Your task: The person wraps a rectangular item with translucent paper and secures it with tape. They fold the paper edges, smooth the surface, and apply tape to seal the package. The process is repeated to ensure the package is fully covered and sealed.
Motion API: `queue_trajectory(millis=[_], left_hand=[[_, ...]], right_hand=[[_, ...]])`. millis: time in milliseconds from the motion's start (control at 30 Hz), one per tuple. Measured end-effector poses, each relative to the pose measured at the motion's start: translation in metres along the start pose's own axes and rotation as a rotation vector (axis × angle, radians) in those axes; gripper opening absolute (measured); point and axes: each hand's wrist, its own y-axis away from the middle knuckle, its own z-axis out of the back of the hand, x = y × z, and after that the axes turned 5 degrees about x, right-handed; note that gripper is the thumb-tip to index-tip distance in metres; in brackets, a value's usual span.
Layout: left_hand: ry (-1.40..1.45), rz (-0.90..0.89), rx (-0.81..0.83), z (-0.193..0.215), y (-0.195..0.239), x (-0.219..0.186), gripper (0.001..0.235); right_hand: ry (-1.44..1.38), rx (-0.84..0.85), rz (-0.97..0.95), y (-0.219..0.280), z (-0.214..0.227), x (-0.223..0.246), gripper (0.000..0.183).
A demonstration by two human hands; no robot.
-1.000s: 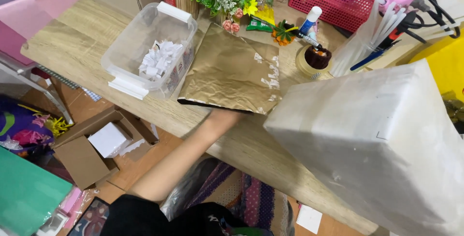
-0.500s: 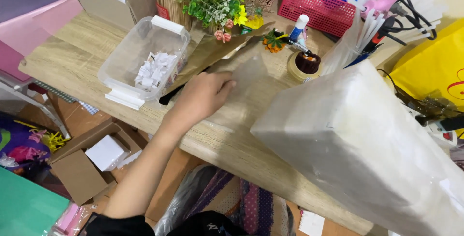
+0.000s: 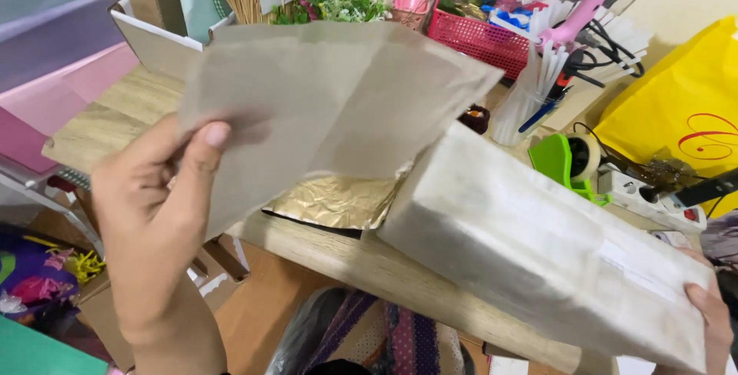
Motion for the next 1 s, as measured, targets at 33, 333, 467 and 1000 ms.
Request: queue_trajectory(millis=[33, 333, 467, 1000], left_hand=[[0.03, 0.027, -0.089, 0.0, 0.005, 0.0, 0.016], [0.414, 0.036, -0.199, -0.024, -0.005, -0.017, 0.02], [0.65, -0.12, 0.029, -0.051, -0.02, -0.024, 0.023], [0.76, 0.006, 0.378, -0.135, -0.045, -0.059, 0.034]], right_hand=[[-0.002, -0.011, -0.004, 0.021, -0.029, 0.018, 0.063], [0.268, -0.161, 0.191, 0.168, -0.158, 0.158, 0.04], [0.361, -0.092, 0.414, 0.205, -0.177, 0.205, 0.035], [-0.232, 0.053, 0.432, 0.165, -0.215, 0.19, 0.016]])
